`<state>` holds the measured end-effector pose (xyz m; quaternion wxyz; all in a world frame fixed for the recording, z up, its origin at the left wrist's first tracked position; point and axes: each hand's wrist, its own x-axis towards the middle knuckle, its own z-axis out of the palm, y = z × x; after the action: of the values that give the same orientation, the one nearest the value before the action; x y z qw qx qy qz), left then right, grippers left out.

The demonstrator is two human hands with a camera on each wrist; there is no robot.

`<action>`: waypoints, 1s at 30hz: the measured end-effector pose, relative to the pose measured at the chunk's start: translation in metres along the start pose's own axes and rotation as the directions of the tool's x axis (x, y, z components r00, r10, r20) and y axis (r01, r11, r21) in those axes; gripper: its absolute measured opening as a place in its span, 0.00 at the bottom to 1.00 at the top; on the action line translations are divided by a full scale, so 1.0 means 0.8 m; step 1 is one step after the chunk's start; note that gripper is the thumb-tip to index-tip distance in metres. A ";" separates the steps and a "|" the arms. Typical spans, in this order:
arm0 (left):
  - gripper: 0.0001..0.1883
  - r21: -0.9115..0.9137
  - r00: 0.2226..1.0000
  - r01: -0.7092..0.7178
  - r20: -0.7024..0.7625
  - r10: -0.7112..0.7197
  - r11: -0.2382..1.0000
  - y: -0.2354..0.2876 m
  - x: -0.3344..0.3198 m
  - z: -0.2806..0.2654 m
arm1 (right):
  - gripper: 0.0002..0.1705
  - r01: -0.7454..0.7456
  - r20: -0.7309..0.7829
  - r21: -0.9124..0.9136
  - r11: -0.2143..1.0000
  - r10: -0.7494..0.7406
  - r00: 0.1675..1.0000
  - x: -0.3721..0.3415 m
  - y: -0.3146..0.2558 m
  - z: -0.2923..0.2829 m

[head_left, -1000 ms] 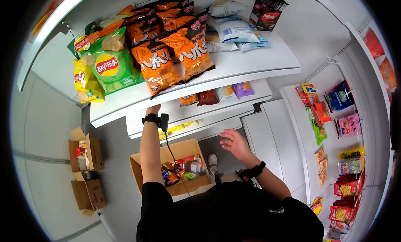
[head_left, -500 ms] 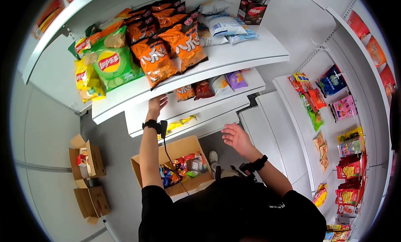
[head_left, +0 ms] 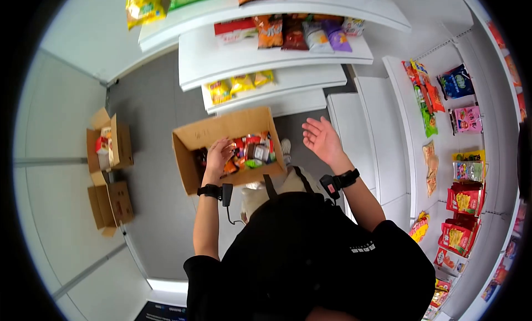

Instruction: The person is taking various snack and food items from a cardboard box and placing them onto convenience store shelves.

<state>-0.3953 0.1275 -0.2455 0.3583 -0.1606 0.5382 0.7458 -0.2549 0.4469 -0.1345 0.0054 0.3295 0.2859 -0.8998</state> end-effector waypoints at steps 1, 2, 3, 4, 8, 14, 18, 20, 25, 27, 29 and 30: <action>0.17 -0.028 0.999 0.023 -0.036 -0.024 0.999 -0.020 -0.018 -0.015 | 0.25 -0.013 -0.009 0.010 1.000 0.013 1.000 -0.006 0.011 -0.004; 0.16 -0.051 0.997 0.042 -0.070 -0.046 0.998 -0.036 -0.036 -0.027 | 0.25 -0.041 -0.025 0.028 0.999 0.041 0.999 -0.011 0.023 -0.008; 0.15 -0.135 0.997 0.043 -0.057 -0.051 0.990 -0.061 -0.050 -0.045 | 0.25 -0.063 -0.035 0.048 0.997 0.064 0.997 -0.014 0.034 -0.014; 0.16 -0.151 0.998 0.052 -0.025 -0.056 0.987 -0.075 -0.068 -0.056 | 0.24 -0.081 -0.043 0.071 0.994 0.084 0.996 -0.017 0.045 -0.016; 0.17 -0.171 0.984 0.095 -0.135 -0.119 0.981 -0.124 -0.132 -0.083 | 0.25 -0.138 -0.053 0.082 0.987 0.143 0.988 -0.029 0.071 -0.027; 0.19 -0.261 0.965 0.045 -0.239 -0.110 0.964 -0.178 -0.190 -0.080 | 0.23 -0.241 -0.012 0.064 0.968 0.242 0.970 -0.039 0.081 -0.048; 0.19 -0.300 0.977 0.040 -0.189 -0.101 0.953 -0.202 -0.230 -0.049 | 0.22 -0.292 -0.052 0.091 0.952 0.297 0.953 -0.057 0.093 -0.083; 0.19 -0.306 0.967 0.053 -0.220 -0.125 0.951 -0.217 -0.242 -0.044 | 0.22 -0.316 -0.088 0.109 0.943 0.325 0.941 -0.066 0.097 -0.099; 0.21 -0.353 0.955 0.038 -0.261 -0.137 0.935 -0.238 -0.261 -0.063 | 0.24 -0.407 -0.166 0.146 0.902 0.428 0.888 -0.058 0.127 -0.123; 0.21 -0.369 0.948 0.045 -0.278 -0.157 0.928 -0.241 -0.263 -0.074 | 0.25 -0.422 -0.206 0.132 0.897 0.441 0.874 -0.046 0.139 -0.119; 0.21 -0.390 0.942 0.048 -0.288 -0.171 0.920 -0.237 -0.263 -0.088 | 0.27 -0.441 -0.240 0.100 0.892 0.452 0.859 -0.029 0.153 -0.111; 0.21 -0.403 0.941 0.046 -0.290 -0.175 0.914 -0.235 -0.262 -0.094 | 0.28 -0.454 -0.255 0.074 0.888 0.457 0.852 -0.017 0.158 -0.106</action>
<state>-0.1281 0.0136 -0.2714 0.2694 -0.3780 0.4194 0.7802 -0.1690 0.3823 -0.2432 0.1781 0.5051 0.1928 -0.8222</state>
